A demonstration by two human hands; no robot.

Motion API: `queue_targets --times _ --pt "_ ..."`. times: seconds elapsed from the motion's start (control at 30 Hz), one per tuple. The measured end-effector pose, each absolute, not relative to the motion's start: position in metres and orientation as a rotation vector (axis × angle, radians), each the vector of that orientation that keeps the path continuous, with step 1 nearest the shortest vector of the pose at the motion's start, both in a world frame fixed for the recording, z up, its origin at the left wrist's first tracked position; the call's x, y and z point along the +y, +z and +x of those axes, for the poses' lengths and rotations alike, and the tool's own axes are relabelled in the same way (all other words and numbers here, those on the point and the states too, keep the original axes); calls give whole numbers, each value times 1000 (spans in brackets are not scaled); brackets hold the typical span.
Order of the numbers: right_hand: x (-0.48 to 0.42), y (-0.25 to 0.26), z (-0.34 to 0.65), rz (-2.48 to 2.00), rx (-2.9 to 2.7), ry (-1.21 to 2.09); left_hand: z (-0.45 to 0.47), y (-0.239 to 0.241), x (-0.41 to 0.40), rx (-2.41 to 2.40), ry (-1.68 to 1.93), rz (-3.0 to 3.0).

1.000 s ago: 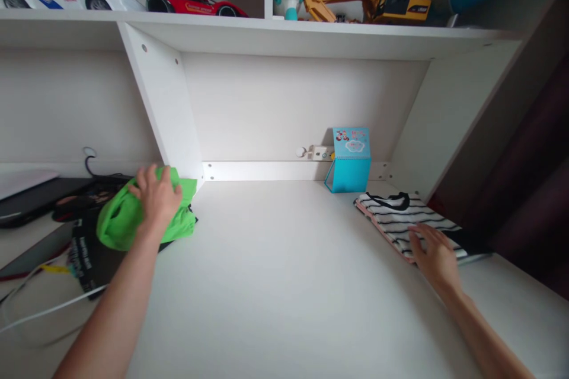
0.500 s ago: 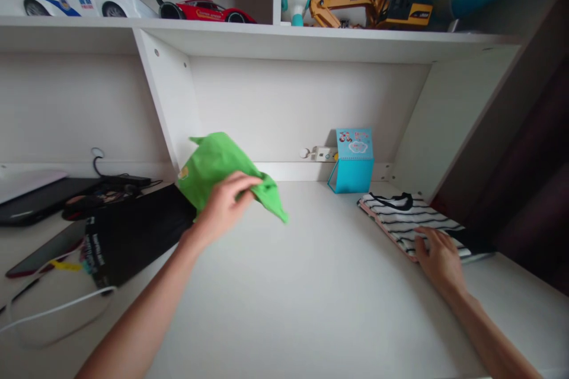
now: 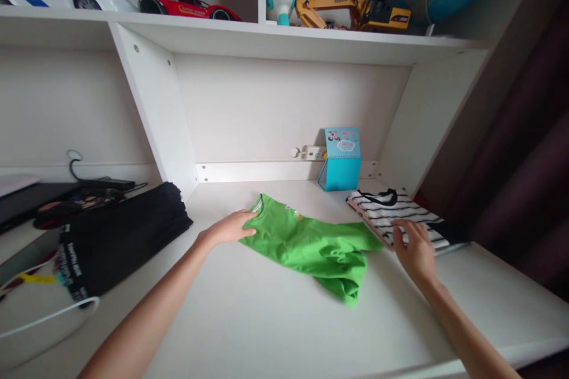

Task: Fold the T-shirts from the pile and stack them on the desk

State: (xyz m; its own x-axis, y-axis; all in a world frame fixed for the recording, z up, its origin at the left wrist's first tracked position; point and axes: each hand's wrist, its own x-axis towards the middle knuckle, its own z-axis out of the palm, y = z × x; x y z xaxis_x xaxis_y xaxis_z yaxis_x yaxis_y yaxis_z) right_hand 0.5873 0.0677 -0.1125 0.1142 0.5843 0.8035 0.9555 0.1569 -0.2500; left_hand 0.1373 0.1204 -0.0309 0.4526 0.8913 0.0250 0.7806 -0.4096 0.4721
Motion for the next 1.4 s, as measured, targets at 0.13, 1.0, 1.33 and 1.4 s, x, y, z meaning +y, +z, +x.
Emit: queue_targets --times 0.13,1.0,1.33,1.4 --pt "69 -97 547 -1404 -1759 -387 124 -63 145 1725 457 2201" --pt "82 0 414 -1477 -2413 -440 185 37 44 774 873 2487" --pt "77 31 445 -1178 -1952 -49 152 35 73 933 767 2220" --pt "72 42 454 -1266 -1845 -136 144 26 80 949 611 2216"
